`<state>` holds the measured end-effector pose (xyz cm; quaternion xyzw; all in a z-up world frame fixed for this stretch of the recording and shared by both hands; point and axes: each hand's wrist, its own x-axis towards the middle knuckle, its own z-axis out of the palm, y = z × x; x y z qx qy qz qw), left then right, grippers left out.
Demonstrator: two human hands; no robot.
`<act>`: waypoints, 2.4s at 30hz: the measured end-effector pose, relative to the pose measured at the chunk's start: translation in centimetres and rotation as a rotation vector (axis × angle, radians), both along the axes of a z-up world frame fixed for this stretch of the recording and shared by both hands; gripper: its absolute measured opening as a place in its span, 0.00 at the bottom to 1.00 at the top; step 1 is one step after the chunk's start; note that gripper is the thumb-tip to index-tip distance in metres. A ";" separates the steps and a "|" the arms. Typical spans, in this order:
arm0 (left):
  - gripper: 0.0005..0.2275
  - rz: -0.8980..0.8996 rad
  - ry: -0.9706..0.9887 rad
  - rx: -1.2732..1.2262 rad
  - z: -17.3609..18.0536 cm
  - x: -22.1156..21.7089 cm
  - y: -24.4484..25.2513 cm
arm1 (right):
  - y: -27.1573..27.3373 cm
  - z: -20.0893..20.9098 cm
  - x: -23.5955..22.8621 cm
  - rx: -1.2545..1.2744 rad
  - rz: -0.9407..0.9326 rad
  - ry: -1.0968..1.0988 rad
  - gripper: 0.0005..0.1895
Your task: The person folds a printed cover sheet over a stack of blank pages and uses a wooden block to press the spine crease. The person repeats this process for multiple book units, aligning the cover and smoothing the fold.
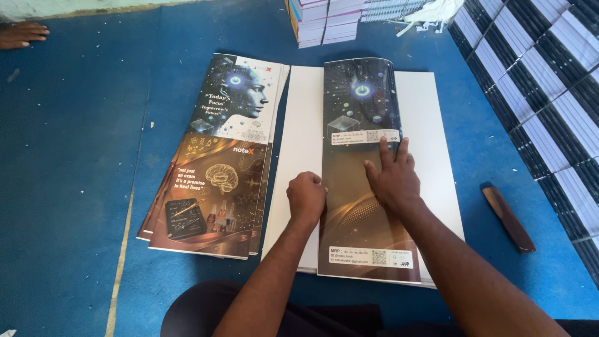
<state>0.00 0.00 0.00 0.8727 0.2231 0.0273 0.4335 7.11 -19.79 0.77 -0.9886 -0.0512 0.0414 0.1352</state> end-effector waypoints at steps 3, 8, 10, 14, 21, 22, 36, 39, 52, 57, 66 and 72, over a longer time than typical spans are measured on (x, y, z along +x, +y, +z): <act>0.11 0.011 -0.022 0.000 -0.2 0.0 0.0 | 0.0 0.0 -0.1 -0.016 0.002 -0.002 0.42; 0.11 -0.004 -0.046 0.028 -0.1 0.0 0.0 | 0.0 -0.3 -0.1 -0.024 0.023 -0.048 0.42; 0.11 -0.014 -0.038 0.026 0.1 0.0 -0.1 | -0.1 -0.4 0.0 -0.026 0.020 -0.047 0.42; 0.16 -0.097 0.007 0.061 1.0 -0.2 -0.1 | 0.0 -0.5 0.1 -0.032 0.005 -0.026 0.42; 0.18 -0.509 0.087 0.495 0.6 2.5 -0.7 | 0.2 -0.1 -0.4 -0.056 0.012 -0.057 0.41; 0.22 -0.531 0.038 0.524 0.3 3.2 -0.8 | 0.2 0.0 -0.5 -0.053 0.011 -0.056 0.41; 0.37 -0.687 0.195 0.615 2.8 6.3 -2.1 | -0.8 1.6 3.0 -0.495 0.332 -0.152 0.42; 0.38 -0.676 0.191 0.592 2.4 6.4 -2.7 | -1.6 -0.1 3.4 -0.390 0.318 -0.139 0.44; 0.25 -0.721 0.300 0.673 3.1 7.5 -4.0 | -2.9 -4.2 3.7 -0.158 0.333 -0.140 0.46; 0.32 -0.735 0.375 0.689 3.7 8.0 -4.5 | -3.2 -5.1 4.2 -0.143 0.345 -0.153 0.46; 0.34 -0.729 0.386 0.709 4.7 7.9 -5.0 | -3.3 -6.3 4.3 -0.162 0.325 -0.177 0.46; 0.44 -0.766 0.519 0.656 6.6 7.4 -5.0 | -3.2 -6.4 4.0 -0.079 0.321 -0.205 0.46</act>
